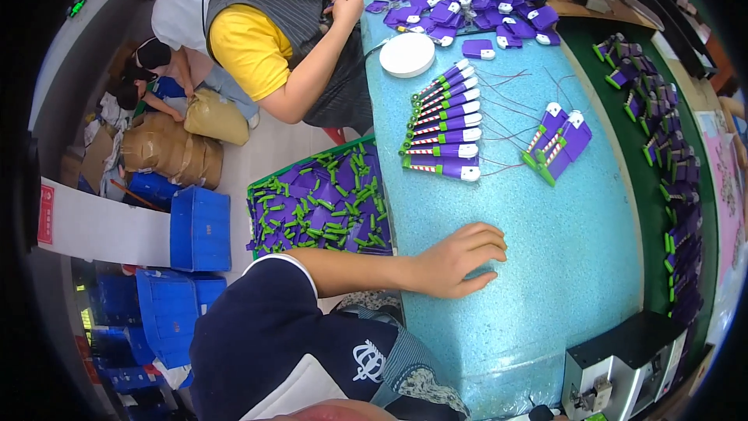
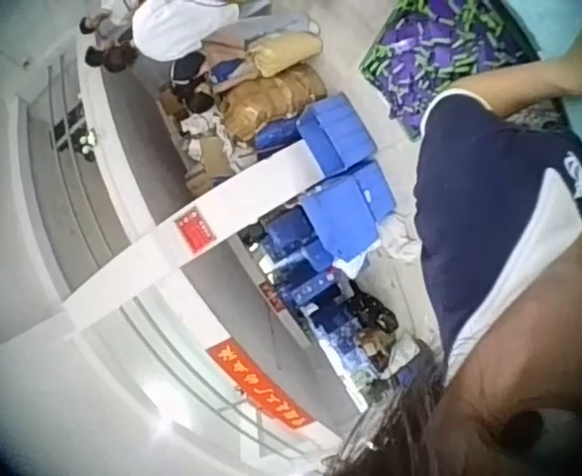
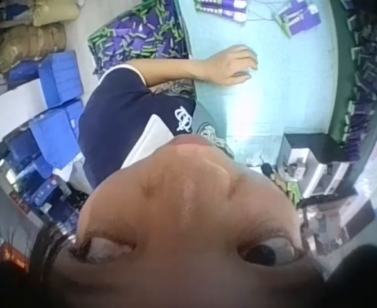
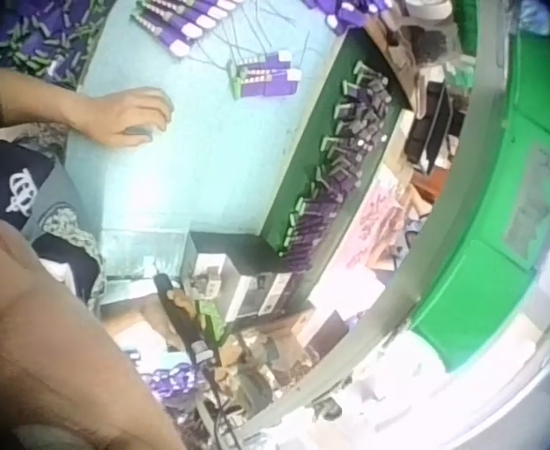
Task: The person picks up toy components, fastens them together using an electric screwdriver, and places the assembled parts onto the upper conveyor.
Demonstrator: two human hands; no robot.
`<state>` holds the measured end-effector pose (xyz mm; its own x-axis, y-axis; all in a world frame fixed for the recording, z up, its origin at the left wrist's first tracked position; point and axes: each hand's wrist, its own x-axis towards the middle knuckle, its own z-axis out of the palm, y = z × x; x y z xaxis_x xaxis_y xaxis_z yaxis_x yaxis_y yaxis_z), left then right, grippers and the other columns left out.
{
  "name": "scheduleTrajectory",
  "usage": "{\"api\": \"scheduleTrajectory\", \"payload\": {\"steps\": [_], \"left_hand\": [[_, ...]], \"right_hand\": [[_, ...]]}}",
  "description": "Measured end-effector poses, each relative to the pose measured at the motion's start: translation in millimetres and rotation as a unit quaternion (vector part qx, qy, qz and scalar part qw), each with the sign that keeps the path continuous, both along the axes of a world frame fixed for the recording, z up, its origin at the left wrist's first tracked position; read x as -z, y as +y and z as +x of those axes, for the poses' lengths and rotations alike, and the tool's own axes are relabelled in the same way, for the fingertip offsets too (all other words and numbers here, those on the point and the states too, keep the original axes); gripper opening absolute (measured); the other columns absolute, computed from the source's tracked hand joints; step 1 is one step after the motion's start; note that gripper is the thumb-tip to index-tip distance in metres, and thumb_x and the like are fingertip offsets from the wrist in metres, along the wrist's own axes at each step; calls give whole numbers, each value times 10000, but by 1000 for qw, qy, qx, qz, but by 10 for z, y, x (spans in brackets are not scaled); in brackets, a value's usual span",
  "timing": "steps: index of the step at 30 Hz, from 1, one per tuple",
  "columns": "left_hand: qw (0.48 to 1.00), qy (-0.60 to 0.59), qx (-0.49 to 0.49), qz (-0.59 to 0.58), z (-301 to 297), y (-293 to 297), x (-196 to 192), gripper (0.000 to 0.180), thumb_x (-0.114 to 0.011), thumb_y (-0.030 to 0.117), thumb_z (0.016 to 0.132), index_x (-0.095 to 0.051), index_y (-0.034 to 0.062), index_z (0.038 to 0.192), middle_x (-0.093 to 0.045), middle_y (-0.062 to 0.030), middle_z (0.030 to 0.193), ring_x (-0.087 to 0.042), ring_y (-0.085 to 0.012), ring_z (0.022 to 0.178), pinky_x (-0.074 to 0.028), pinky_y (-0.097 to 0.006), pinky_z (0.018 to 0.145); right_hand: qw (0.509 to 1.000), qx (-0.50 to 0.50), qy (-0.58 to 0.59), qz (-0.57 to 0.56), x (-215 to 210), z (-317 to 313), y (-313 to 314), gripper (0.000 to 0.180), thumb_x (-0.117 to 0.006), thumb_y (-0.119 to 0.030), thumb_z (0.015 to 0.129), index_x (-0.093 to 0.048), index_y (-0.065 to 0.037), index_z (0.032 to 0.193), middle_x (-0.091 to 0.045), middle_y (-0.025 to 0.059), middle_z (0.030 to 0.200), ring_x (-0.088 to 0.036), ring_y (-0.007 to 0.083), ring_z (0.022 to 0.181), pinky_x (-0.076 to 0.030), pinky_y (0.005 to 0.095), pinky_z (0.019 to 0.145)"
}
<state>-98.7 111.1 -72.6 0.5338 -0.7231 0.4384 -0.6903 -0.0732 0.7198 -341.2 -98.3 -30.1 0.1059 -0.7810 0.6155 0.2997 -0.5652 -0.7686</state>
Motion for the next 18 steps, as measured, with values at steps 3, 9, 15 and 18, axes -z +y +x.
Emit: {"api": "scheduleTrajectory", "payload": {"steps": [3,9,15,18], "left_hand": [[1000,-2,19,-16,18,-68,-16,275,-654,63,748,-530,9,987,-533,-141,1033,-496,-332,1061,-417,-418,902],[1000,0,-3,-3,-12,-49,45,254,-661,61,726,-558,19,955,-559,-145,1012,-516,-331,1036,-421,-421,899],[996,69,-17,57,74,-221,-211,263,-669,112,745,-551,18,960,-561,-156,992,-521,-334,980,-440,-414,826],[994,20,-99,41,341,-568,-293,338,-702,188,755,-542,3,988,-568,-165,966,-549,-339,907,-457,-420,775]], "right_hand": [[998,43,-6,-35,-216,-129,45,548,-301,-488,977,-509,8,874,-549,78,526,-478,151,361,-377,243,280],[984,-8,-30,175,-57,-415,129,878,-438,-759,777,-390,-8,1227,-535,111,650,-491,168,530,-427,283,514],[981,-46,-45,183,-45,-313,204,887,-382,-781,782,-372,2,1199,-526,92,683,-490,157,580,-434,262,559],[989,-47,-30,139,-33,-331,207,863,-387,-764,795,-398,5,1186,-520,85,695,-490,160,598,-421,260,568]]}}
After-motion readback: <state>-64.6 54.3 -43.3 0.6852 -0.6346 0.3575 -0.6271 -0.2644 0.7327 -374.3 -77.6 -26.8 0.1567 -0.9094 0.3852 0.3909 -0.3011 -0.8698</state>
